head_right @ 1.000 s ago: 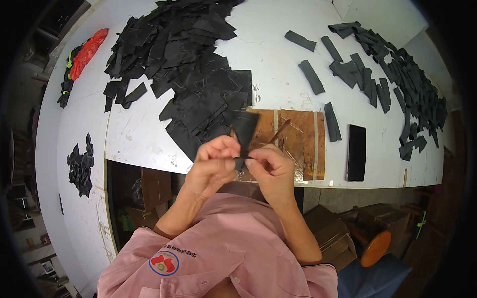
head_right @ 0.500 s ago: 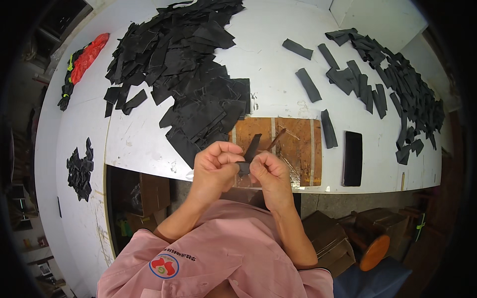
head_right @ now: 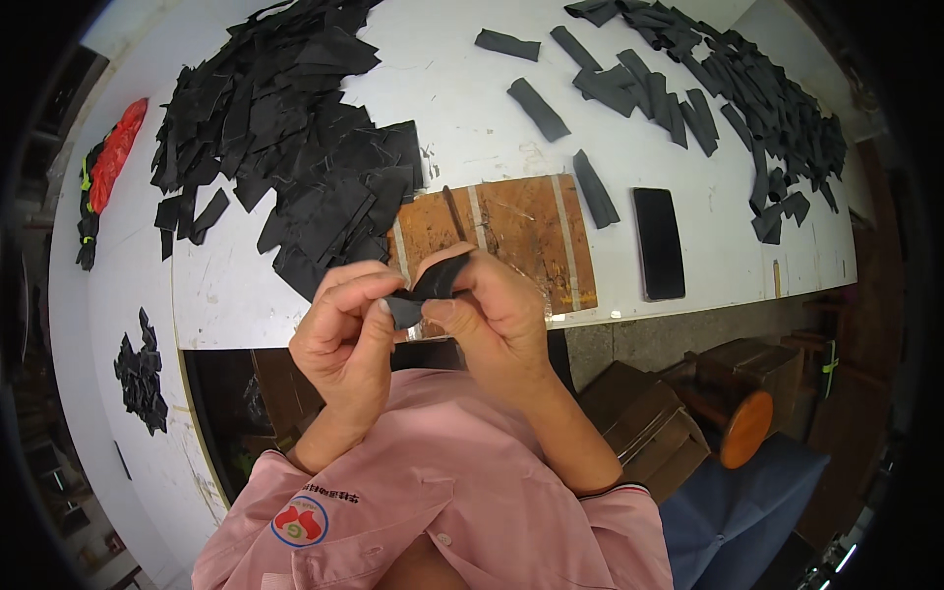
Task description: The recorder is inspecting and manipulating small black leather strips at a workbench.
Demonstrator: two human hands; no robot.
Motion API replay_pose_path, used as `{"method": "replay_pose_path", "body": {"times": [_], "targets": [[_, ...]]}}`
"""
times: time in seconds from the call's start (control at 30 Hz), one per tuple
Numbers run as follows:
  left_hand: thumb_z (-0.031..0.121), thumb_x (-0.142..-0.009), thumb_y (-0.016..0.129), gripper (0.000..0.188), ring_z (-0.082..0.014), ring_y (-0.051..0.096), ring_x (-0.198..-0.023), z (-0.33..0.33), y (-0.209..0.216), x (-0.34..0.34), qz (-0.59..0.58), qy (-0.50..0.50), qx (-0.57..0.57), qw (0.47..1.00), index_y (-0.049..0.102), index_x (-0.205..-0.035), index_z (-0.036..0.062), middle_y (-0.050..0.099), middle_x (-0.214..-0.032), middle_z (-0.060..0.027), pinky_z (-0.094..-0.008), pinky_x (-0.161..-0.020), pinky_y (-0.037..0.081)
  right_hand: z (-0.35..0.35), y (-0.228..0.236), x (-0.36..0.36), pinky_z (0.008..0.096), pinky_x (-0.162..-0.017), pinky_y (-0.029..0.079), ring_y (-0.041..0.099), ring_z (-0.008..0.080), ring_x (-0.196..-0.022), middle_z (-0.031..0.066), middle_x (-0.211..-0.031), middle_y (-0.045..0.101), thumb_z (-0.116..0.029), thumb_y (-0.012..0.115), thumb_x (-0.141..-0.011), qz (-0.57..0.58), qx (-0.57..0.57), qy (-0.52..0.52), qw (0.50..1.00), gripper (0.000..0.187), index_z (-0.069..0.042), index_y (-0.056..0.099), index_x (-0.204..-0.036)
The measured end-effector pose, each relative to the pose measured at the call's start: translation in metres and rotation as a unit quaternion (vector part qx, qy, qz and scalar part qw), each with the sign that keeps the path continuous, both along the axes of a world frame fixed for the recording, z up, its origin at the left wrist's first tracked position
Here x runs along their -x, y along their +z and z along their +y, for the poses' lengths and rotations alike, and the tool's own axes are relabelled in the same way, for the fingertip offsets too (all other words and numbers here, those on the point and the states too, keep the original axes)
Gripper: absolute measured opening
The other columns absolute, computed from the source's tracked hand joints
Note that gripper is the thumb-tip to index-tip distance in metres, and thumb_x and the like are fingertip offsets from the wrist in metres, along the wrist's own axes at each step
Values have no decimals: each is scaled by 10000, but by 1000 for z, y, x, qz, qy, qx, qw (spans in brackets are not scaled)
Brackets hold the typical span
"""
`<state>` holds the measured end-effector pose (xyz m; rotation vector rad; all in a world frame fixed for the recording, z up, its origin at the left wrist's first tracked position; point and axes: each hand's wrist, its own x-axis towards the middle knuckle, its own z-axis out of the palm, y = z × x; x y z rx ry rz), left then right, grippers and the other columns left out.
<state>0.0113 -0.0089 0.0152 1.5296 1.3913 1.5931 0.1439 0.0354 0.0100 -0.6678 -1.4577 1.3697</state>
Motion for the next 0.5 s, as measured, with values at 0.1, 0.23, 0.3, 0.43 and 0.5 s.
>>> {"method": "replay_pose_path", "body": {"times": [0.1,0.23,0.3,0.43,0.5], "targets": [[-106,-768,461,214,-93,562,-656,2,2,-8,-128,-25,39,991,513,-956,-17,593,-915,-84,-171,-559,436,-5,6,-3,209,-613,455,525,61,-668,33,-794,545,-100,541,-831,55,214,50,974,118,10,521,-868],[-5,-829,497,103,-39,473,-489,0,0,-18,-220,16,96,971,477,-929,-18,603,-857,-128,-147,-395,373,-4,1,-3,197,-577,441,508,61,-644,22,-760,530,-92,543,-829,70,294,58,951,106,8,520,-805],[-20,-820,497,144,-42,469,-475,4,-1,-12,-274,-9,125,954,458,-959,-18,602,-848,-133,-152,-377,362,-7,-9,2,198,-572,432,503,67,-647,29,-761,532,-74,548,-820,43,206,-9,978,101,14,513,-786],[-58,-789,502,268,-45,423,-404,15,-2,4,-363,-148,185,901,395,-1033,-28,600,-822,-154,-165,-325,330,0,-8,7,195,-562,412,490,75,-663,52,-770,539,-32,564,-795,-83,-115,-204,969,106,29,495,-743],[-83,-767,471,322,-46,363,-349,18,7,5,-422,-168,210,866,363,-1069,-50,576,-736,-173,-178,-298,317,-1,-7,8,193,-562,413,489,70,-651,47,-764,539,-35,556,-802,-55,-88,-193,976,97,24,497,-753]]}}
